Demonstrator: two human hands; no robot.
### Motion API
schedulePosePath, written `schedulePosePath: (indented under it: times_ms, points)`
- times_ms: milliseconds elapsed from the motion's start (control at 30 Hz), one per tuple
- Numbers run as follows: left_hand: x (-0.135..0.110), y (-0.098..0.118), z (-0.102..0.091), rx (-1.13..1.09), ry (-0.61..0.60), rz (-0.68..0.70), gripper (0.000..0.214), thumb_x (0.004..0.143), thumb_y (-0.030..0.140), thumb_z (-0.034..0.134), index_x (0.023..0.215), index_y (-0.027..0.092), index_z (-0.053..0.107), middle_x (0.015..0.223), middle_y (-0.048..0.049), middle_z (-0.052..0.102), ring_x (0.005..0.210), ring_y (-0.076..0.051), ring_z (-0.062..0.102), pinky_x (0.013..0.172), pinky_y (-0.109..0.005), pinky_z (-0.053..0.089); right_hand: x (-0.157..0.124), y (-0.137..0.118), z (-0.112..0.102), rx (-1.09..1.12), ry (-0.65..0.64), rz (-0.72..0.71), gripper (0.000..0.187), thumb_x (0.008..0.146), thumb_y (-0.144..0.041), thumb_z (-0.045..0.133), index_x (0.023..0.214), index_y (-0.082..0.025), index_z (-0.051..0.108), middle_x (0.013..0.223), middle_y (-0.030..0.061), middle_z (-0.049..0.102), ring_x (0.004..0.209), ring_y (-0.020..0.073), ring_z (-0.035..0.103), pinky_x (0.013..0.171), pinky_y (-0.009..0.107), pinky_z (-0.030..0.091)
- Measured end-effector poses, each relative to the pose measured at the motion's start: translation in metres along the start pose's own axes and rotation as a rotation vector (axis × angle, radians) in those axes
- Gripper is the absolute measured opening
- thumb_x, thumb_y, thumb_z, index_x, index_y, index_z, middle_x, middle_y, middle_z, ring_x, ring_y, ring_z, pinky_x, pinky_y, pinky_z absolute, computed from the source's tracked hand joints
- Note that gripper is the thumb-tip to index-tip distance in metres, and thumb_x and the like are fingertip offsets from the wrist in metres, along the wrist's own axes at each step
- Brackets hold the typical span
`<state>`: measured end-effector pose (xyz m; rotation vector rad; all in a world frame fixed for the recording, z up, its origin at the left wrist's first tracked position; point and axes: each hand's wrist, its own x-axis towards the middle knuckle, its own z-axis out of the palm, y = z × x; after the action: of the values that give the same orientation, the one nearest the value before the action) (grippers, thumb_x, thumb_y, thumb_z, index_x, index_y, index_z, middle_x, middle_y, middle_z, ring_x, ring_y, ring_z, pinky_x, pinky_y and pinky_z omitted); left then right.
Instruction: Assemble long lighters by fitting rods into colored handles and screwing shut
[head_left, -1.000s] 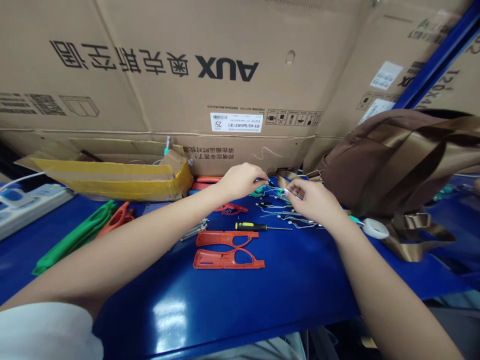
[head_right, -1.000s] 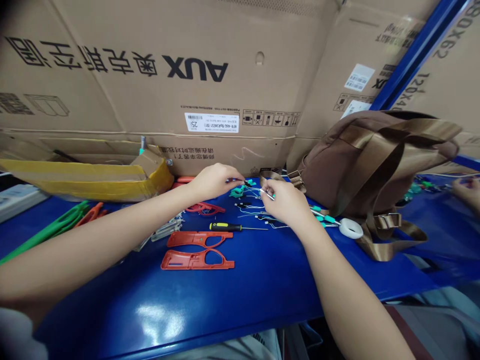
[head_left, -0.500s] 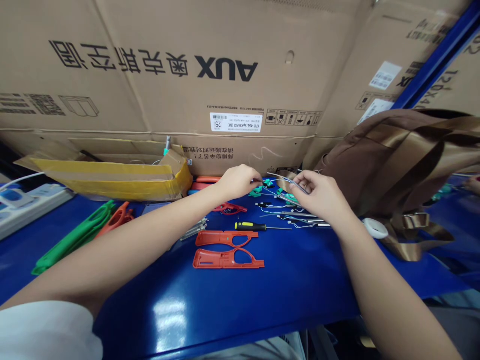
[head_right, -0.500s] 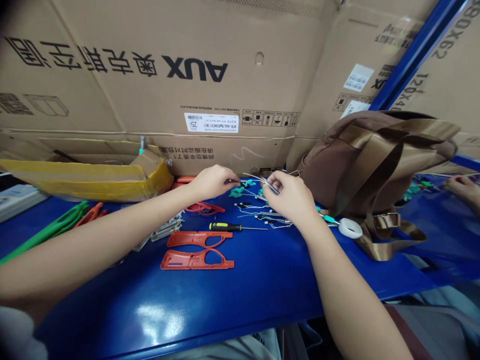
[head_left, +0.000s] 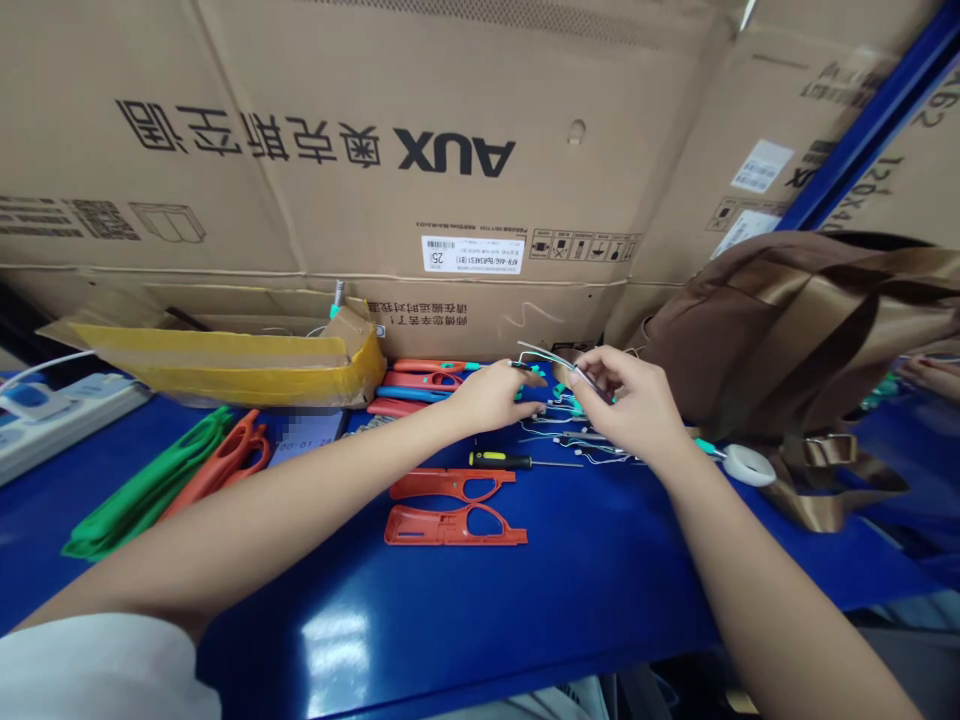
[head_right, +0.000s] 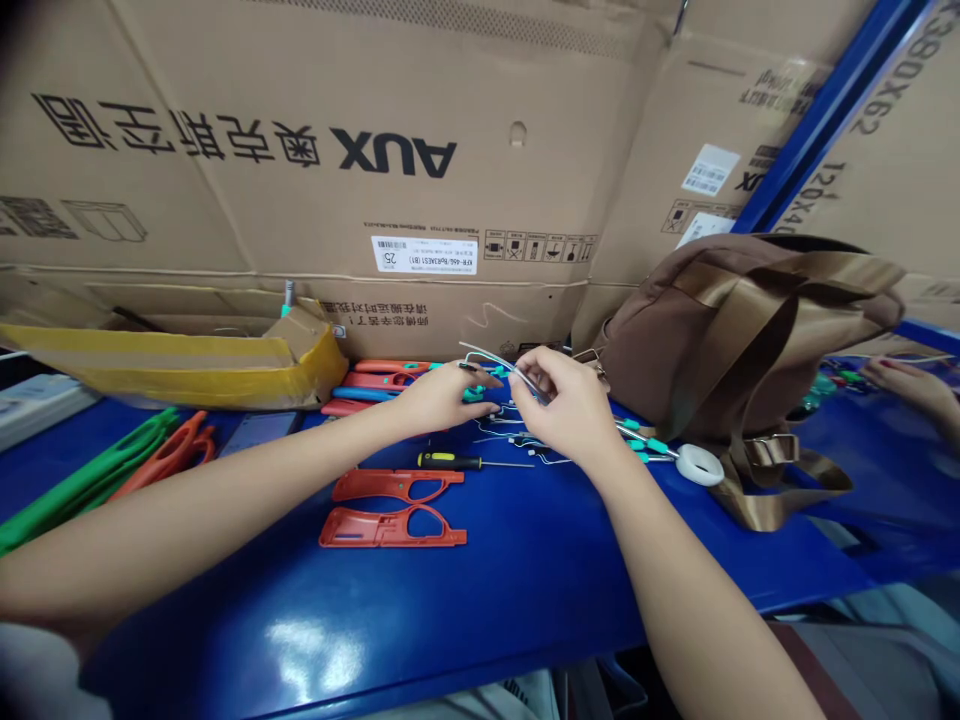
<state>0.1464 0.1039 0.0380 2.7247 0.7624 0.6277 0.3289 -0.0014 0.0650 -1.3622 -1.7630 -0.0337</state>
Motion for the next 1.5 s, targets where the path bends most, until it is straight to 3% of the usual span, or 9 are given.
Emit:
schedulePosePath:
  times_ms: [100,233,400,533,800,967,1067,1300,1500]
  points:
    - [-0.018,0.006,-0.016,-0.075,0.062,-0.02,0.03,0.098,0.027,0.064,0.124,0.015,0.071,0.124,-0.011,0.075,0.113,-0.024,0.071,0.099,-0.037,0.054,-0.002,-0.008,0.001,0.086,-0.039,-0.045,0.012,0.091,-0.031,0.062,0.086,-0.021,0.062,0.068,-0.0017,0.058,0.06,0.0133,0.052,0.058,0.027,0.044]
    - [-0.069,0.02,-0.038,-0.154,-0.026,0.007,0.021,0.1,0.031,0.06,0.096,0.018,0.077,0.09,-0.0027,0.079,0.078,-0.016,0.072,0.075,-0.028,0.055,-0.006,-0.018,0.003,0.261,-0.132,-0.083,0.012,0.095,-0.03,0.061,0.089,-0.02,0.062,0.072,-0.0015,0.058,0.061,0.0124,0.052,0.058,0.026,0.046]
    - [-0.148,0.034,-0.052,-0.074,-0.136,-0.044,0.019,0.097,0.035,0.065,0.105,0.022,0.076,0.1,-0.0043,0.074,0.093,-0.02,0.07,0.085,-0.032,0.054,-0.016,-0.031,0.011,0.353,-0.301,-0.119,0.012,0.098,-0.029,0.06,0.091,-0.02,0.064,0.076,-0.0004,0.062,0.063,0.0121,0.055,0.06,0.025,0.047]
    - [-0.179,0.031,-0.049,0.012,-0.161,-0.025,0.028,0.089,0.042,0.074,0.111,0.024,0.073,0.107,-0.0044,0.074,0.099,-0.024,0.068,0.093,-0.037,0.053,-0.026,-0.042,0.023,0.309,-0.424,-0.155,0.012,0.1,-0.027,0.057,0.095,-0.02,0.066,0.084,0.002,0.069,0.071,0.0133,0.061,0.066,0.025,0.05]
    - [-0.189,0.016,-0.037,0.054,-0.112,0.002,0.021,0.095,0.04,0.068,0.099,0.019,0.07,0.094,-0.005,0.072,0.09,-0.023,0.066,0.087,-0.037,0.052,-0.039,-0.043,0.041,0.235,-0.561,-0.244,0.019,0.105,-0.022,0.048,0.114,-0.02,0.066,0.107,0.0066,0.074,0.097,0.016,0.071,0.086,0.027,0.054]
    - [-0.194,0.018,-0.038,-0.074,0.072,-0.088,0.046,0.093,0.048,0.073,0.13,0.023,0.061,0.105,-0.0045,0.074,0.096,-0.021,0.069,0.086,-0.034,0.055,-0.041,-0.039,0.046,0.207,-0.624,-0.238,0.023,0.106,-0.022,0.048,0.119,-0.02,0.066,0.112,0.0069,0.074,0.102,0.016,0.07,0.091,0.028,0.054]
    - [-0.197,0.019,-0.038,-0.092,0.167,-0.05,0.031,0.099,0.04,0.066,0.126,0.023,0.063,0.099,-0.0025,0.075,0.091,-0.018,0.071,0.085,-0.031,0.055,-0.043,-0.04,0.048,0.23,-0.642,-0.246,0.022,0.106,-0.022,0.048,0.119,-0.021,0.067,0.112,0.0071,0.075,0.102,0.0161,0.071,0.091,0.028,0.054]
    - [-0.198,0.019,-0.035,-0.094,0.138,-0.001,0.037,0.092,0.043,0.075,0.122,0.023,0.065,0.101,-0.0033,0.077,0.09,-0.019,0.073,0.087,-0.033,0.058,-0.043,-0.045,0.049,0.283,-0.67,-0.204,0.022,0.106,-0.023,0.048,0.118,-0.024,0.066,0.111,0.0055,0.076,0.101,0.0166,0.071,0.09,0.029,0.054]
    - [-0.197,0.018,-0.035,-0.153,0.169,-0.07,0.022,0.099,0.025,0.063,0.12,0.022,0.07,0.085,-0.001,0.075,0.073,-0.015,0.069,0.072,-0.026,0.056,-0.043,-0.045,0.046,0.292,-0.76,-0.033,0.012,0.104,-0.031,0.054,0.111,-0.024,0.06,0.083,-0.0015,0.066,0.066,0.0114,0.057,0.059,0.022,0.046]
